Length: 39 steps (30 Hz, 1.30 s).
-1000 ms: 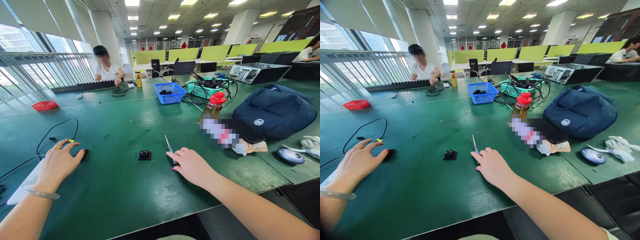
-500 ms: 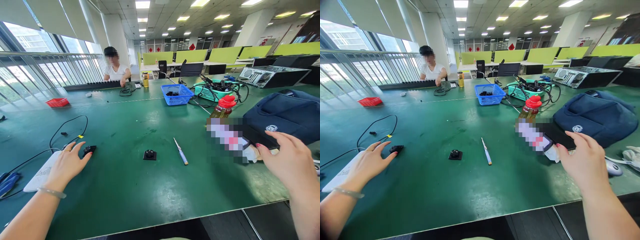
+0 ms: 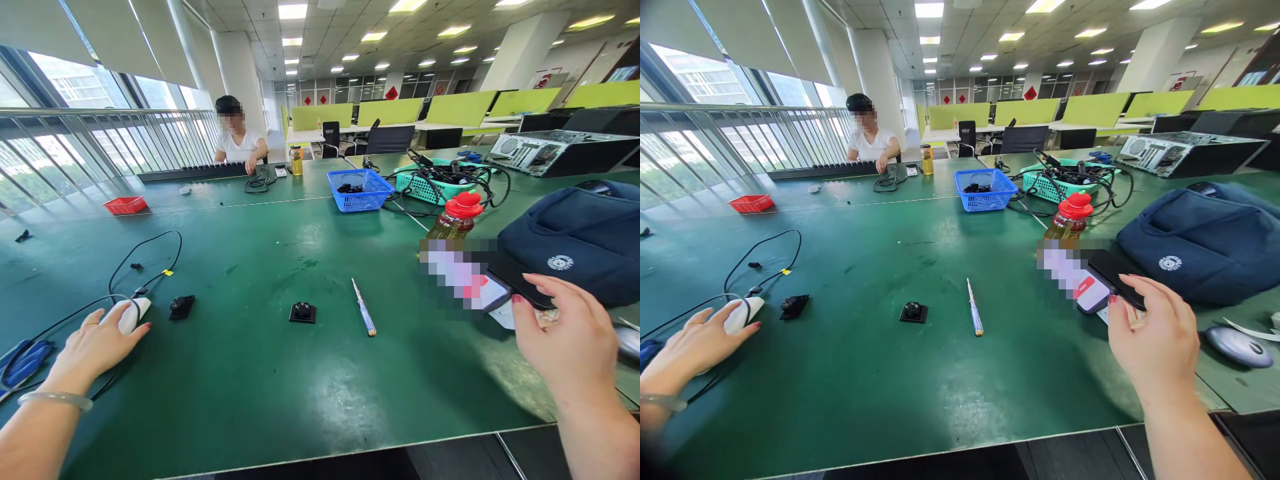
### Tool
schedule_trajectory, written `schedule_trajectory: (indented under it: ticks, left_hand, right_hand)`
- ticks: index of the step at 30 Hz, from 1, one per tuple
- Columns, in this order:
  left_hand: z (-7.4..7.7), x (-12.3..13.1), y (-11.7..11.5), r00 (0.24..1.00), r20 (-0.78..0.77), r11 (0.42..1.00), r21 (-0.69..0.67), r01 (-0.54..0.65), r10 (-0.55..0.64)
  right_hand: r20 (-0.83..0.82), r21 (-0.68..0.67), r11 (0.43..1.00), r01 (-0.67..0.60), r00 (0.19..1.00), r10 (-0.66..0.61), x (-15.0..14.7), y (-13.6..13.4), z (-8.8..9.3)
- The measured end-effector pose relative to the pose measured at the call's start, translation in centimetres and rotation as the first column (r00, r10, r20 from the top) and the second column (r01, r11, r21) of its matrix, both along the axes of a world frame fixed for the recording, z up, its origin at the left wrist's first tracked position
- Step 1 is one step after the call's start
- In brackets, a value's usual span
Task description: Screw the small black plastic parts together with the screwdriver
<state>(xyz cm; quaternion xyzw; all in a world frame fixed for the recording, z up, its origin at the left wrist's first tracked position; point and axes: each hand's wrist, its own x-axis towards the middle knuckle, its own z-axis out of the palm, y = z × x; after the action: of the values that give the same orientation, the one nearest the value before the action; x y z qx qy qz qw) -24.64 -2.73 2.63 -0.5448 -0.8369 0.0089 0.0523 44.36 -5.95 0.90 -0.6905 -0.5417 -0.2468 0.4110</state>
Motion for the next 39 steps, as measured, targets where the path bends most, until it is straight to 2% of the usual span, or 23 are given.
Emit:
schedule_trajectory:
  ticks: [4, 8, 19, 26, 30, 32, 34, 35, 37, 38, 39]
  left_hand:
    - [-0.2, -0.5, -0.5, 0.998, 0.025, 0.997, -0.049, -0.057, 0.058]
    - [0.2, 0.6, -0.5, 0.996, 0.047, 0.996, -0.045, -0.076, 0.078]
    - [0.9, 5.7, 1.1, 0.983, 0.162, 0.996, -0.028, -0.082, 0.085]
    - [0.5, 5.8, 2.2, 0.98, 0.193, 0.999, -0.014, -0.051, 0.053]
    - [0.6, 5.7, 1.7, 0.982, 0.179, 0.998, -0.02, -0.062, 0.064]
    - [0.5, 6.6, 1.1, 0.989, 0.13, 0.997, 0.012, -0.073, 0.071]
    - [0.1, 8.3, 0.3, 0.998, 0.044, 0.996, 0.083, -0.039, 0.035]
    - [-0.1, 9.5, 0.0, 1.0, -0.011, 0.992, 0.129, -0.006, 0.007]
    - [-0.7, 12.3, -0.6, 0.99, -0.09, 0.978, 0.169, 0.123, -0.109]
    - [-0.9, 13.7, -0.7, 0.979, -0.095, 0.968, 0.159, 0.196, -0.182]
    - [-1.1, 15.2, -0.8, 0.963, -0.084, 0.952, 0.155, 0.265, -0.255]
  right_hand:
    - [-0.014, -0.103, 0.995, 0.014, 1.0, -0.016, -1.1, 0.1, -0.1]
    - [-0.018, -0.134, 0.991, -0.003, 1.0, 0.001, -1.7, 0.4, -0.2]
    - [0.004, -0.148, 0.989, -0.026, 1.0, 0.027, -1.9, 0.3, -0.2]
    - [0.018, -0.123, 0.989, -0.081, 0.996, 0.084, -3.1, 0.6, -0.5]
    - [0.049, -0.095, 0.987, -0.129, 0.99, 0.135, -4.0, 0.3, -0.6]
    - [0.007, -0.142, 0.976, -0.166, 0.986, 0.169, -4.6, 0.1, -0.6]
    - [-0.087, -0.293, 0.92, -0.259, 0.966, 0.244, -5.8, 0.0, -0.5]
    - [-0.143, -0.391, 0.858, -0.332, 0.943, 0.3, -6.6, 0.0, -0.3]
    - [-0.207, -0.581, 0.678, -0.45, 0.887, 0.412, -8.9, 0.3, 0.2]
    - [-0.21, -0.661, 0.595, -0.457, 0.874, 0.438, -10.1, 0.6, 0.6]
    - [-0.19, -0.732, 0.534, -0.423, 0.879, 0.437, -11.5, 1.0, 0.9]
